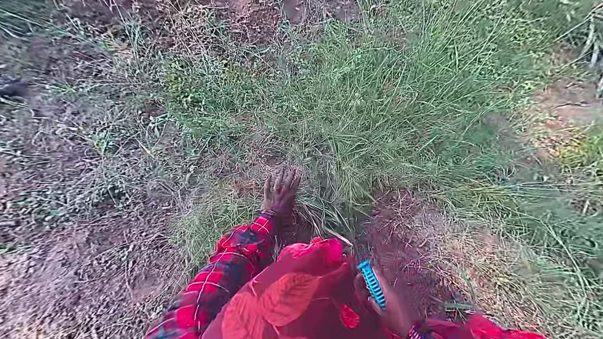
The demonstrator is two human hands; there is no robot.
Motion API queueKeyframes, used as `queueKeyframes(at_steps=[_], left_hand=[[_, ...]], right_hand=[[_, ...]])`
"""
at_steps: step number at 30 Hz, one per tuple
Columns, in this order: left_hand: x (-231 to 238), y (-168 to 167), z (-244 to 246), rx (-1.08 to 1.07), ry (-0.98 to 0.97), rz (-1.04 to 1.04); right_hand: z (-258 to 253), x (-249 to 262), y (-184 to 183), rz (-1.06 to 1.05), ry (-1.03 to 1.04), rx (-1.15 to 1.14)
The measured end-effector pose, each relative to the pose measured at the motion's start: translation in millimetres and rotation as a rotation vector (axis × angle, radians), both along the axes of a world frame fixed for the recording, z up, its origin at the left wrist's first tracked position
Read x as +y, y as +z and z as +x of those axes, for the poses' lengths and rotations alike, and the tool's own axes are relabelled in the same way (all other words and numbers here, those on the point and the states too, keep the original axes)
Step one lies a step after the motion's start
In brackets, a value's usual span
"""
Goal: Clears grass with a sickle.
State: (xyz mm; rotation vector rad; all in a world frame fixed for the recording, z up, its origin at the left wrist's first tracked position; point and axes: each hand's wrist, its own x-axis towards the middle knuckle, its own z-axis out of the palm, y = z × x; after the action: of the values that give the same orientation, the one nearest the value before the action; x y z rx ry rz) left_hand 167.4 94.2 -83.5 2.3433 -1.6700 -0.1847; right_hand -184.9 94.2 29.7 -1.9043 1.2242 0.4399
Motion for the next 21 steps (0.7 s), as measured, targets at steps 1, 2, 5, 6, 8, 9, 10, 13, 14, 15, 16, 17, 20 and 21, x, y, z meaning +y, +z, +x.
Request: queueKeyframes(at_steps=[1,2,5,6,8,9,10,13,14,15,16,17,20,21], left_hand=[[-16.4,2.0,6.5,0.012,-0.082,0.024],[-31.8,5.4,9.5,0.045,-0.181,0.109],[-68.1,6.0,-4.0,0.045,-0.384,0.447],[-74.4,0.3,-10.6,0.016,-0.396,0.532],[-76.5,-6.6,-14.8,-0.012,-0.386,0.59],[-74.1,-10.2,-13.2,0.003,-0.379,0.591],[-68.9,-15.0,-10.0,0.057,-0.374,0.572],[-53.8,-34.6,2.5,0.223,-0.333,0.556],[-51.8,-38.5,4.6,0.204,-0.337,0.581],[-50.0,-41.2,5.5,0.206,-0.325,0.608],[-48.9,-38.7,5.1,0.212,-0.314,0.652],[-48.2,-39.2,5.3,0.233,-0.282,0.676],[-41.2,-42.8,0.4,0.246,-0.241,0.643],[-40.3,-37.8,0.2,0.242,-0.248,0.64]], right_hand=[[-13.0,10.1,6.0,0.013,0.001,-0.003],[-20.5,16.8,16.4,0.05,0.006,0.02],[-37.4,21.6,41.1,0.109,0.016,0.004],[-45.1,22.2,44.1,0.08,0.005,-0.05],[-56.6,22.2,52.2,0.026,-0.058,-0.181],[-60.3,20.6,56.5,0.015,-0.098,-0.222],[-63.6,17.1,58.8,-0.018,-0.126,-0.245],[-50.7,-2.2,55.9,-0.245,-0.157,-0.333],[-35.1,-14.1,55.8,-0.32,-0.156,-0.372],[-15.1,-27.7,56.1,-0.374,-0.147,-0.425],[9.6,-41.6,58.9,-0.417,-0.12,-0.492],[38.1,-55.4,61.1,-0.48,-0.066,-0.564],[135.6,-88.0,66.2,-0.588,0.098,-0.677],[167.4,-96.9,68.1,-0.557,0.152,-0.636]])
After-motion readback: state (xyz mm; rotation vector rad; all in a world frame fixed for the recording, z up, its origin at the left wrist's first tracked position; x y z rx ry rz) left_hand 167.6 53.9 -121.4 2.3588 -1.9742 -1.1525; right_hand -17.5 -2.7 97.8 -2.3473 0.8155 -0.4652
